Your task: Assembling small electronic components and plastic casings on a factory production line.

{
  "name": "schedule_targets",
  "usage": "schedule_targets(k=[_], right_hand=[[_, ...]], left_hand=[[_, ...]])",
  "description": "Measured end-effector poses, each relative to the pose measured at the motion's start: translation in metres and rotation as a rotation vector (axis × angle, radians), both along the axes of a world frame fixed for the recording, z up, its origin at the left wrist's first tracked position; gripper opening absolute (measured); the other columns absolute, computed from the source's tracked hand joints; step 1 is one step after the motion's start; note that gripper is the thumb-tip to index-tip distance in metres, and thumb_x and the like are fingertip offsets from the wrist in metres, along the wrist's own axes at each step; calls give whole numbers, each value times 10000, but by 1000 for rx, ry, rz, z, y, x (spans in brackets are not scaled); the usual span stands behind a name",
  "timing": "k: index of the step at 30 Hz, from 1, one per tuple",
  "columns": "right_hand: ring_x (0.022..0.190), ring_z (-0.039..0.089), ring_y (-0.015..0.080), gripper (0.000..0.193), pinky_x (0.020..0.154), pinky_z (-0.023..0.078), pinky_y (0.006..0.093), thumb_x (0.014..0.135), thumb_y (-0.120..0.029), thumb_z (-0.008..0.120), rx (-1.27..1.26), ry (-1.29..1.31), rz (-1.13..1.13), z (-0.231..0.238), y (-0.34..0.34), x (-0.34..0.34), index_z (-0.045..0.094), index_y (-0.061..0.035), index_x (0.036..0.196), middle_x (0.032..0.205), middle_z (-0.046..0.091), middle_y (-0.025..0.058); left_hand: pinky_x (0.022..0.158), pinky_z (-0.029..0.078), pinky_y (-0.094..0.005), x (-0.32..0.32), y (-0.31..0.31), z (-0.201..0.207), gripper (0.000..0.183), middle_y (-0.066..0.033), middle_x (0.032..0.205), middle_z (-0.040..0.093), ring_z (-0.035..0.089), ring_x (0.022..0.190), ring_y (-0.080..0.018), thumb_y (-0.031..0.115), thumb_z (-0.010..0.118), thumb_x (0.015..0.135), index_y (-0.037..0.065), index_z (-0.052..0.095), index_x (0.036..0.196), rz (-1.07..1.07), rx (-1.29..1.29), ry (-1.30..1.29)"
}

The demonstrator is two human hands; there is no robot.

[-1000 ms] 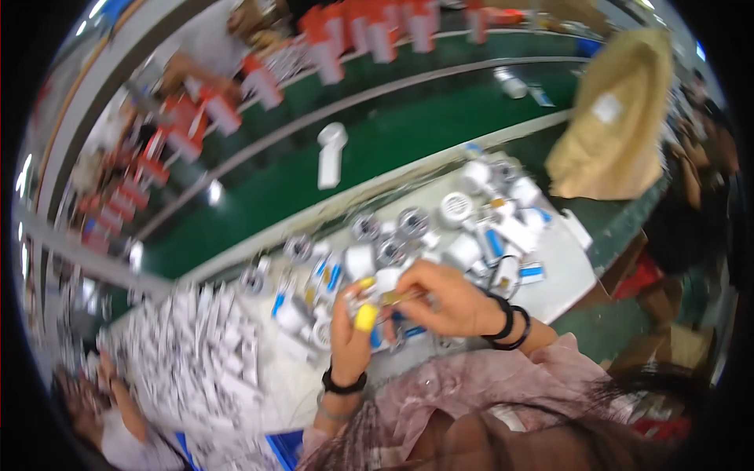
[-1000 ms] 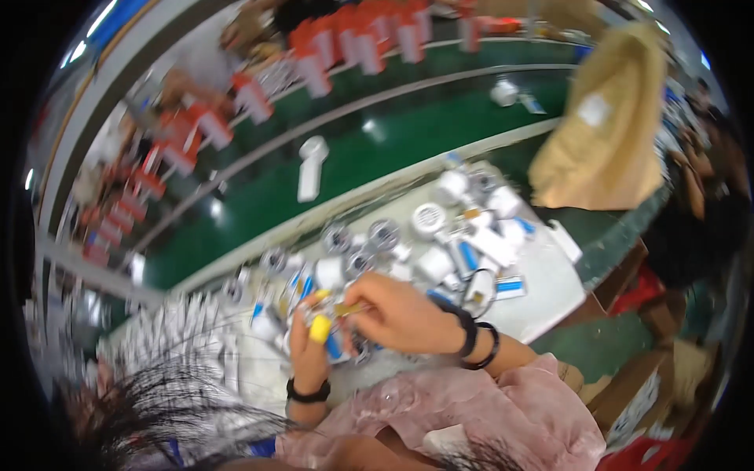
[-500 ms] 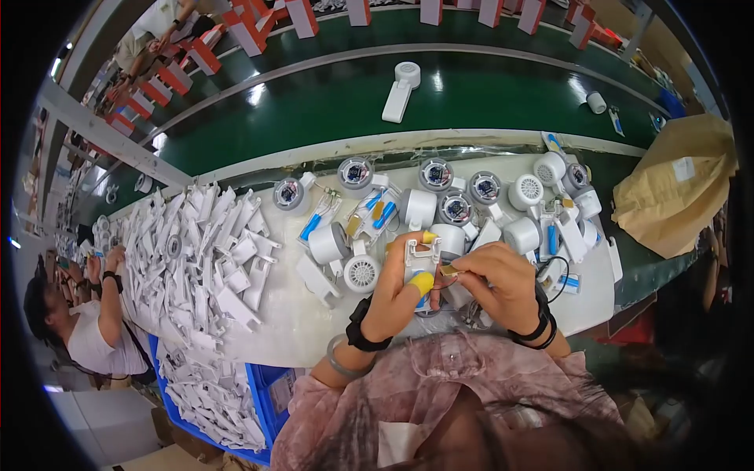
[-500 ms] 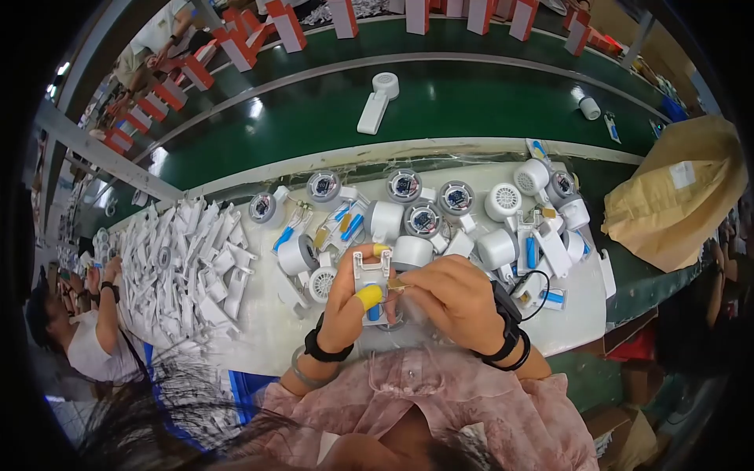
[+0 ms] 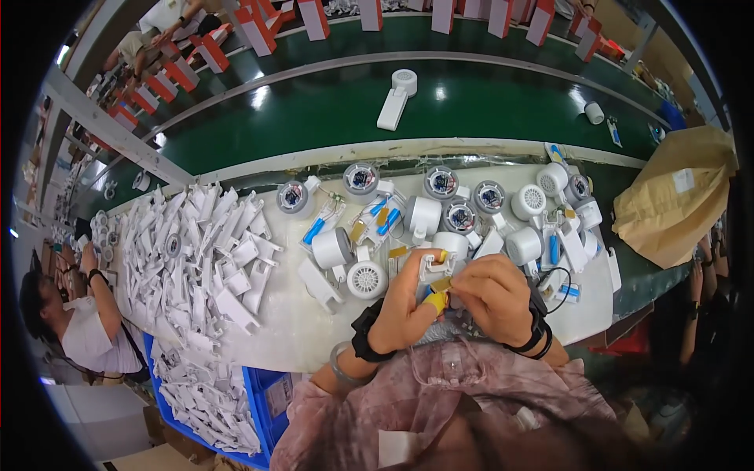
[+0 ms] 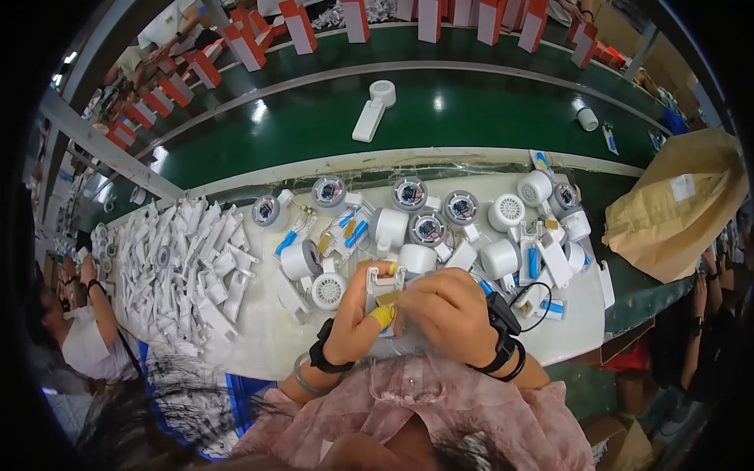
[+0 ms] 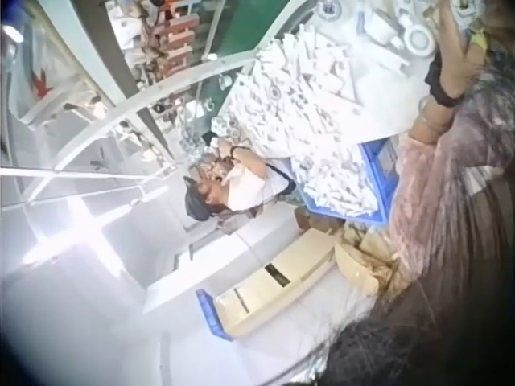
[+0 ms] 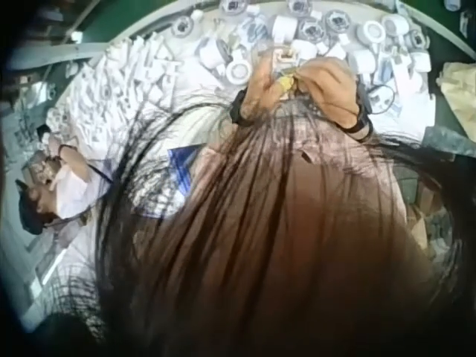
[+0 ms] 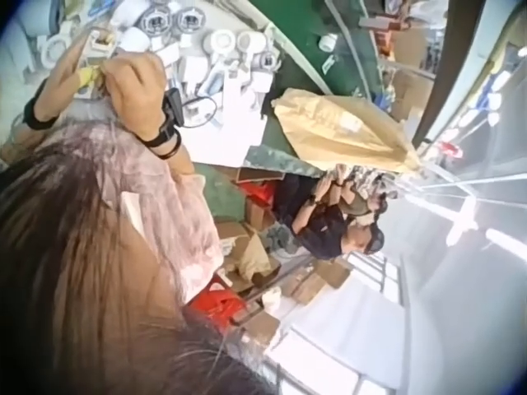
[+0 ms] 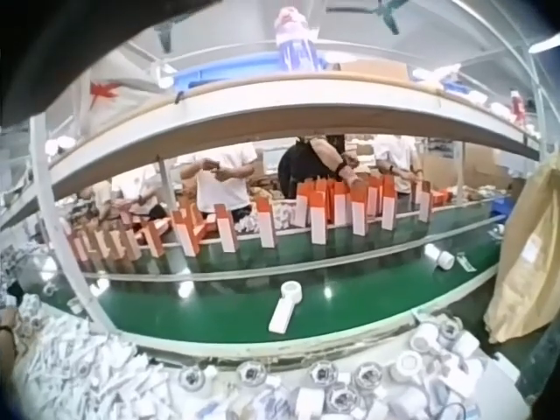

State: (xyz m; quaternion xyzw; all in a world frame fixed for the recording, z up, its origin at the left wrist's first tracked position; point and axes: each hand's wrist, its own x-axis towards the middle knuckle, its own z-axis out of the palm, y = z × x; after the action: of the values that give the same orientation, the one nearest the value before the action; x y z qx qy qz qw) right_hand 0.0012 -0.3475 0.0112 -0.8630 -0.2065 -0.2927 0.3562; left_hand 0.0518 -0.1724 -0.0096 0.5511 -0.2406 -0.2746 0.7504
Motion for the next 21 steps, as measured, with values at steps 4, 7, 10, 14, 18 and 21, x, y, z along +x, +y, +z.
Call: schedule_targets(k=[4, 7, 10, 14, 18, 21], right_hand=[[784, 613, 262, 279, 678, 494, 343, 637, 36, 759, -1, -14, -6, 1, 1, 1, 654, -39, 884, 866, 624, 76], [786, 613, 258, 278, 676, 493, 341, 632, 38, 760, 9, -29, -14, 1, 1, 1, 658, -44, 877, 863, 626, 69], [779, 611, 253, 280, 672, 491, 341, 625, 38, 762, -8, -26, -23, 2, 3, 2, 661, -50, 872, 861, 628, 66], [755, 610, 246, 277, 662, 483, 332, 624, 33, 765, -9, -47, -14, 1, 3, 4, 664, -56, 865, 856, 633, 65], [741, 609, 242, 273, 660, 477, 328, 626, 34, 764, 5, -21, -23, -1, 2, 3, 663, -55, 863, 847, 636, 65], [742, 607, 241, 272, 661, 475, 331, 629, 37, 761, 12, -4, -23, -2, 2, 3, 660, -51, 866, 843, 634, 66]], left_hand=[[637, 472, -266, 0, 2, 0, 476, -94, 921, 552, 568, 696, -129, -70, 371, 802, -3, 353, 1272, 5, 20, -58], [640, 471, -261, 1, 1, 0, 469, -90, 914, 553, 564, 697, -122, -68, 374, 809, -3, 361, 1274, 12, 32, -83], [637, 468, -254, 0, 2, -5, 464, -85, 916, 551, 555, 699, -113, -65, 380, 816, -4, 366, 1276, 42, 59, -158], [626, 466, -245, -1, 3, -5, 459, -84, 922, 550, 549, 702, -104, -65, 389, 820, -5, 373, 1274, 34, 88, -135], [781, 466, -327, 0, 3, -5, 479, -161, 969, 574, 585, 846, -240, 16, 521, 782, 11, 398, 1244, 39, 145, -88], [772, 468, -335, -1, 3, -9, 482, -171, 961, 573, 589, 839, -262, 16, 518, 781, 14, 391, 1247, 46, 160, -100]])
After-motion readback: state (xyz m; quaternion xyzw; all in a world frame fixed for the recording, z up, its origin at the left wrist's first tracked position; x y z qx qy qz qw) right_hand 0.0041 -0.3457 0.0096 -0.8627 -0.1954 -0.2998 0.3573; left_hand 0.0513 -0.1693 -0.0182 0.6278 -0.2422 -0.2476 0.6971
